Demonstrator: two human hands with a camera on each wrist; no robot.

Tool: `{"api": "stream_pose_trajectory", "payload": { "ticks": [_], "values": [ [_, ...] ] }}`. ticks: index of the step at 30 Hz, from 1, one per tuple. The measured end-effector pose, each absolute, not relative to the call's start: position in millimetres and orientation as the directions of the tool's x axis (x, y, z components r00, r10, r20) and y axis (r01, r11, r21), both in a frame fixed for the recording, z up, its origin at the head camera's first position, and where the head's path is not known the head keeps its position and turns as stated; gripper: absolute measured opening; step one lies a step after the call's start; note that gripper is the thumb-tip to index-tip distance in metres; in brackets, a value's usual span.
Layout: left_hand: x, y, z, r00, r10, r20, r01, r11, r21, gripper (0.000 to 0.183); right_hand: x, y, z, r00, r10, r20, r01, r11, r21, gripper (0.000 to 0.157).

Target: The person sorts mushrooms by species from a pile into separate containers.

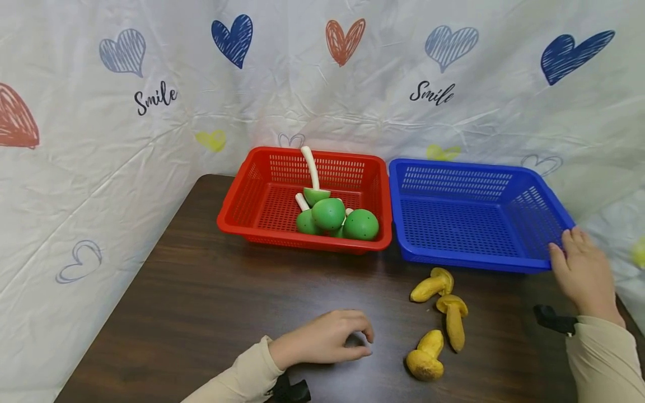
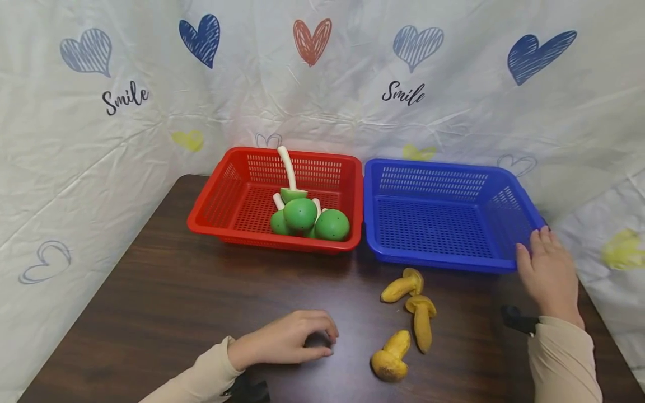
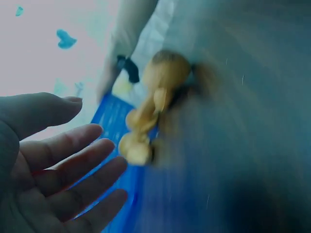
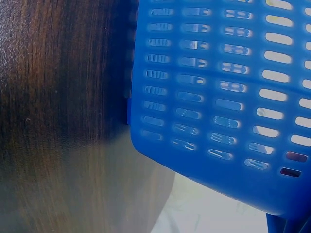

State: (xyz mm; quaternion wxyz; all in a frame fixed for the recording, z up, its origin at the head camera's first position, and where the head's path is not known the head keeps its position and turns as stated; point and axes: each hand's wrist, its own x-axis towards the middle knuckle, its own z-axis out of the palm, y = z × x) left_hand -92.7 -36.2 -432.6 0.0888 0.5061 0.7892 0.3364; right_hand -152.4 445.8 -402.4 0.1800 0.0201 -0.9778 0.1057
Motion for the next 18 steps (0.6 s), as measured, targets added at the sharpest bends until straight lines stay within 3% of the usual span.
{"api": "stream_pose_trajectory", "payload": {
  "ticks": [8, 18],
  "values": [
    [-91, 7, -443, -0.429, 0.899, 0.090, 0.724, 0.283, 0.629, 0.033, -153, 448, -405, -0.933, -0.005, 0.361, -0.081, 0.977, -0.196, 0.054],
    [-75, 45, -448, -0.416, 0.902, 0.112, 0.844, 0.337, 0.417, 0.046, -150, 446, -404, -0.943, 0.020, 0.332, -0.053, 0.976, -0.211, 0.055]
  ]
}}
